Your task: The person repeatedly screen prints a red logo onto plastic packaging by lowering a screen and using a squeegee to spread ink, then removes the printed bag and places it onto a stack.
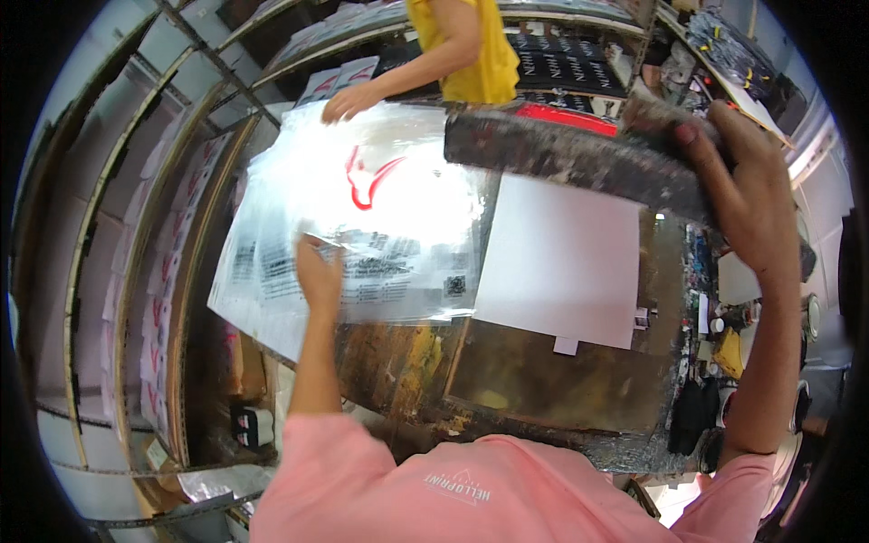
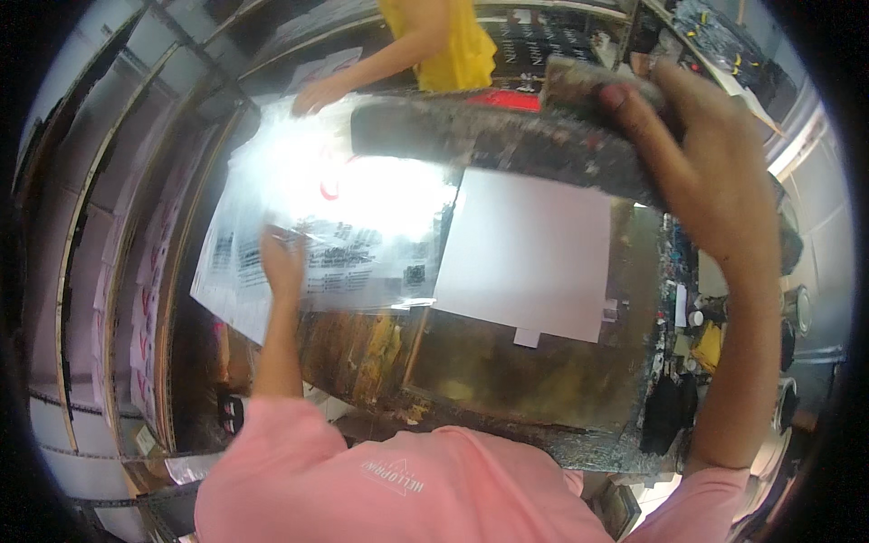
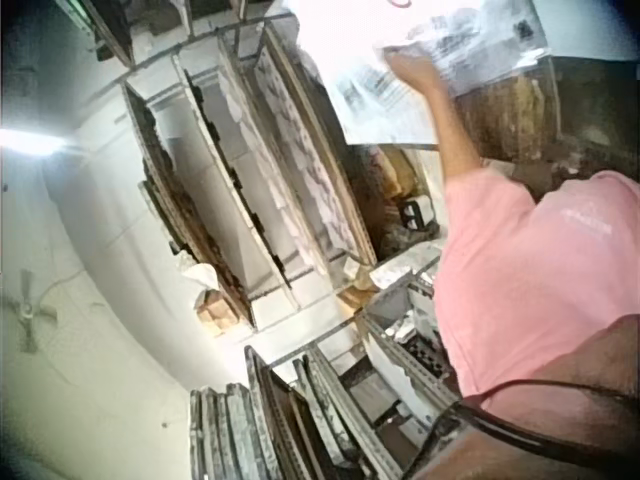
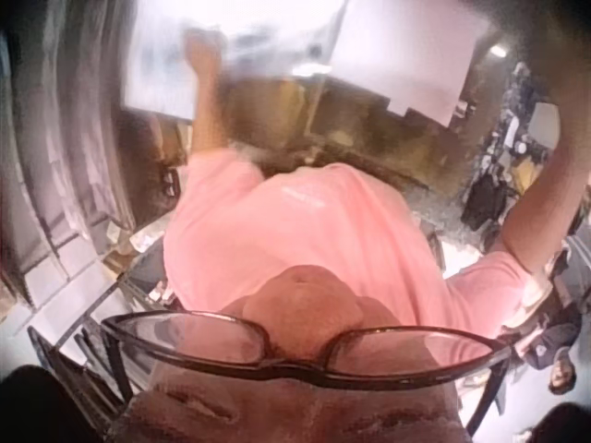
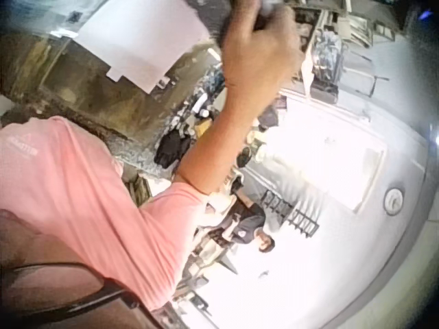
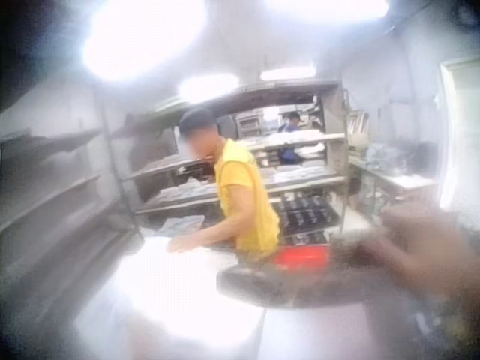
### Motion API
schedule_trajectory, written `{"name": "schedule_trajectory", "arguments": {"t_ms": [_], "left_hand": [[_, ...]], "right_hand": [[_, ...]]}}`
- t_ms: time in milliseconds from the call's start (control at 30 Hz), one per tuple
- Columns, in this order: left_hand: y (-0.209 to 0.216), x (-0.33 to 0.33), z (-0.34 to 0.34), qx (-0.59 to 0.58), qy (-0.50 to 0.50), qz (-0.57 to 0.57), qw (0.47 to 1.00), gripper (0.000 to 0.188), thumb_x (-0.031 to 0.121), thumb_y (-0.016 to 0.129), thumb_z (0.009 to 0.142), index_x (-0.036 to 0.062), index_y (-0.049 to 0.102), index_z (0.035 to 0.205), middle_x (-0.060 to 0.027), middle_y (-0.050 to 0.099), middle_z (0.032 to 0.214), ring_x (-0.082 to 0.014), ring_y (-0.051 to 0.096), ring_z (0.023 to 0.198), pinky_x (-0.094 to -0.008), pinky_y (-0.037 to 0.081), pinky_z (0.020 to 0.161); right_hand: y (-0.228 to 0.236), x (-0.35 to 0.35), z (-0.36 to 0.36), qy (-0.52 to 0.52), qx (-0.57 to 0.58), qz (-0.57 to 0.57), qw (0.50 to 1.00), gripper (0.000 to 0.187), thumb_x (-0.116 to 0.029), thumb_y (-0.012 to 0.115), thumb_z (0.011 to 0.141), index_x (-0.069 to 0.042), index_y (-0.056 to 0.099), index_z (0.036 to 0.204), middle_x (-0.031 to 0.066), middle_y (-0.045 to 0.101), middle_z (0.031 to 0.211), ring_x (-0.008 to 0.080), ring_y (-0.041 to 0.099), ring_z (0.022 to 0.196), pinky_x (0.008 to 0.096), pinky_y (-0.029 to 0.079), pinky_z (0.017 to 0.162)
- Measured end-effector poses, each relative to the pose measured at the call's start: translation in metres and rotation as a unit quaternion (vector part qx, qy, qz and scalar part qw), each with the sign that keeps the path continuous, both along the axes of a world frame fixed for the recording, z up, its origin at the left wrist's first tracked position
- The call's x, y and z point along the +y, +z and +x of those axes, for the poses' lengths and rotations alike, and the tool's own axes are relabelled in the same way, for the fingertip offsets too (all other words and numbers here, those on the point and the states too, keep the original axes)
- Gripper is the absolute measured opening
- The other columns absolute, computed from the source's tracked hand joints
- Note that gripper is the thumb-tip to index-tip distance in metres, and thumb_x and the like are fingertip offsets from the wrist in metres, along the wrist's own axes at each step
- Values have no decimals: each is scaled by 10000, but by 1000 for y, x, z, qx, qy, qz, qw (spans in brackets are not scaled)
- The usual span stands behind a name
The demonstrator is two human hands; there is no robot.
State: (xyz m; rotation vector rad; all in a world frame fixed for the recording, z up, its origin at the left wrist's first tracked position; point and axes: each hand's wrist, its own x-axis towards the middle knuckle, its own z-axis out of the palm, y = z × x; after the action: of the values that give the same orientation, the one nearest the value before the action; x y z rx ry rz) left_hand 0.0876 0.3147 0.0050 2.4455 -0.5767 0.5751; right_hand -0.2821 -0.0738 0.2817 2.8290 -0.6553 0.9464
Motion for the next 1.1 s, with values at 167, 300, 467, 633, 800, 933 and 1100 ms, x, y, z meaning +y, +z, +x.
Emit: {"name": "schedule_trajectory", "arguments": {"t_ms": [167, 300, 467, 633, 800, 933, 1100], "left_hand": [[-18, -84, -178, -7, -318, 204, 926, 1021, 823, 706, 764, 41, 611, 1414, -208, 596, 1424, -412, 506, 1402, -676, 241, 1215], [-26, -174, -255, 37, -439, 117, 890, 1012, 797, 747, 741, 64, 606, 1424, -185, 552, 1491, -407, 458, 1431, -677, 229, 1222], [-23, -218, -306, 20, -491, 119, 863, 1007, 814, 761, 687, 41, 674, 1328, -142, 578, 1405, -398, 489, 1350, -712, 191, 1224], [-21, -226, -311, 20, -532, 123, 838, 954, 811, 772, 655, 63, 727, 1247, -106, 590, 1349, -368, 516, 1279, -760, 144, 1218], [-22, -225, -307, 20, -551, 125, 825, 950, 786, 783, 664, 71, 697, 1283, -103, 590, 1331, -368, 521, 1239, -776, 139, 1216], [-22, -225, -306, 18, -561, 113, 820, 946, 774, 785, 676, 68, 678, 1296, -108, 590, 1320, -363, 521, 1245, -767, 149, 1223], [-17, -225, -306, -5, -562, 102, 821, 924, 729, 825, 663, 62, 681, 1286, -116, 610, 1277, -353, 561, 1204, -725, 242, 1213]], "right_hand": [[-10, -6, -7, 3, -16, 3, 1000, 617, -535, 626, 1001, 64, 702, 1130, 249, 702, 971, 414, 674, 927, 473, 483, 895], [10, 0, -2, 4, -3, 48, 999, 633, -595, 610, 991, 29, 710, 1013, 243, 695, 916, 420, 673, 880, 492, 483, 840], [-5, -13, 0, 41, -16, -25, 999, 640, -619, 620, 977, 10, 732, 1015, 251, 697, 890, 434, 675, 839, 488, 511, 769], [-13, -18, -19, 15, 31, -8, 999, 661, -642, 562, 1000, 1, 710, 955, 207, 687, 838, 361, 664, 792, 459, 517, 753], [-15, -17, -19, 21, 33, 4, 999, 652, -636, 565, 998, -2, 703, 944, 202, 683, 834, 358, 660, 791, 459, 514, 756], [-12, -16, -18, 22, 30, 7, 999, 644, -632, 567, 997, -4, 698, 936, 198, 681, 830, 356, 657, 791, 459, 511, 759], [-1, -10, -10, 23, 15, -3, 1000, 635, -626, 570, 995, -7, 691, 925, 192, 677, 826, 353, 653, 790, 459, 508, 762]]}}
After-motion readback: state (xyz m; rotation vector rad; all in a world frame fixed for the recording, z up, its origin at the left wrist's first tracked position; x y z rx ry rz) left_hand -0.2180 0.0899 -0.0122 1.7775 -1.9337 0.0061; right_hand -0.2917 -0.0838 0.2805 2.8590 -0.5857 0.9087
